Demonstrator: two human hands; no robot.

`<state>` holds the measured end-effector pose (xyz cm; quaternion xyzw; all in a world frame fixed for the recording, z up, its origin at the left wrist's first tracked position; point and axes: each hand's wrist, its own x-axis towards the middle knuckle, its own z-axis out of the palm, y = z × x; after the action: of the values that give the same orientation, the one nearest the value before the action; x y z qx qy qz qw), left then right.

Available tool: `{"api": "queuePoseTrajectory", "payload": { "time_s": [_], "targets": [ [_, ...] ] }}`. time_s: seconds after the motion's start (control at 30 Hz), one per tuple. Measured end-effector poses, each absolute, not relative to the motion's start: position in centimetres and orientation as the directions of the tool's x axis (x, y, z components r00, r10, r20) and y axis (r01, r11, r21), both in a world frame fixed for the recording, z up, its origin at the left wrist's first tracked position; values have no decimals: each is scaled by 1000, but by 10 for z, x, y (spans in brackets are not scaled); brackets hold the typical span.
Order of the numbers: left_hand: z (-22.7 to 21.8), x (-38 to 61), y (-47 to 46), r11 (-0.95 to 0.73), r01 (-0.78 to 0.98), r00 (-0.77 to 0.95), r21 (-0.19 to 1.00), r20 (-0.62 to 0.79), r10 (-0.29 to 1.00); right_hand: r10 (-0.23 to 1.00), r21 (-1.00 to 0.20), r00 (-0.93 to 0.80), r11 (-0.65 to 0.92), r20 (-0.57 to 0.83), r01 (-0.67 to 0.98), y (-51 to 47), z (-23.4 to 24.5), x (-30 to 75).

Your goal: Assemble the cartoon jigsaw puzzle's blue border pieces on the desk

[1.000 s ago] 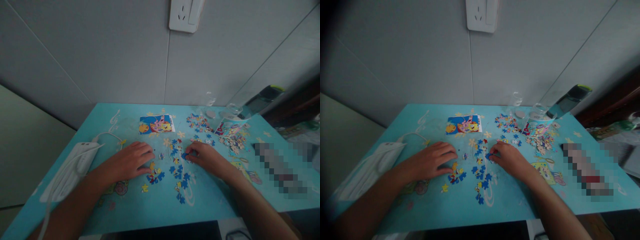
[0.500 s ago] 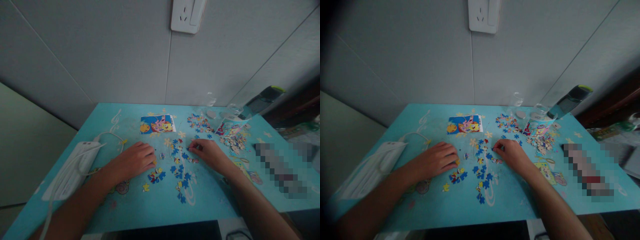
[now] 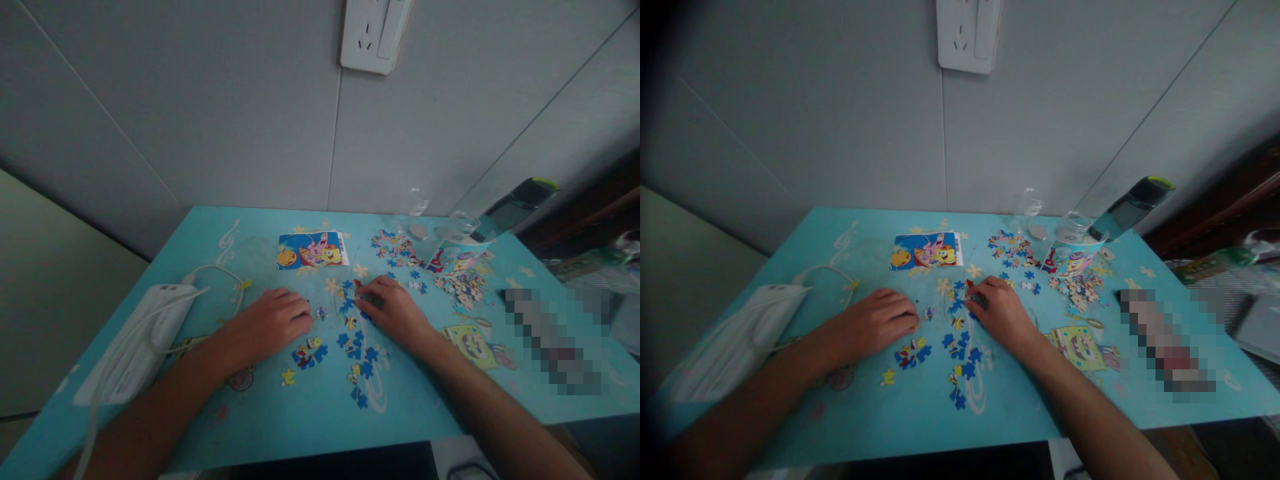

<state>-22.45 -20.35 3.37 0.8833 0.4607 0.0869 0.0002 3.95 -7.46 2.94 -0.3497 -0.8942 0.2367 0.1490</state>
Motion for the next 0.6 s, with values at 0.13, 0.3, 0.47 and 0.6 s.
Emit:
{"api": "queuePoseTrajectory", "payload": {
  "time_s": [0.13,0.3,0.47,0.6],
  "targets": [
    [33,-223,-205,-587,805,563,87,200,802,724,-572,-685,597,82,562,-72,32,41],
    [31,-219,-205,-613,785,589,87,200,783,760,-646,-650,486,-20,588,-67,38,48],
    [32,-218,-205,-656,736,637,167,156,755,756,-613,-655,517,0,598,-61,36,52],
    [37,-219,-207,-649,734,641,202,111,760,741,-619,-672,521,-15,588,-58,37,55]
  ]
}}
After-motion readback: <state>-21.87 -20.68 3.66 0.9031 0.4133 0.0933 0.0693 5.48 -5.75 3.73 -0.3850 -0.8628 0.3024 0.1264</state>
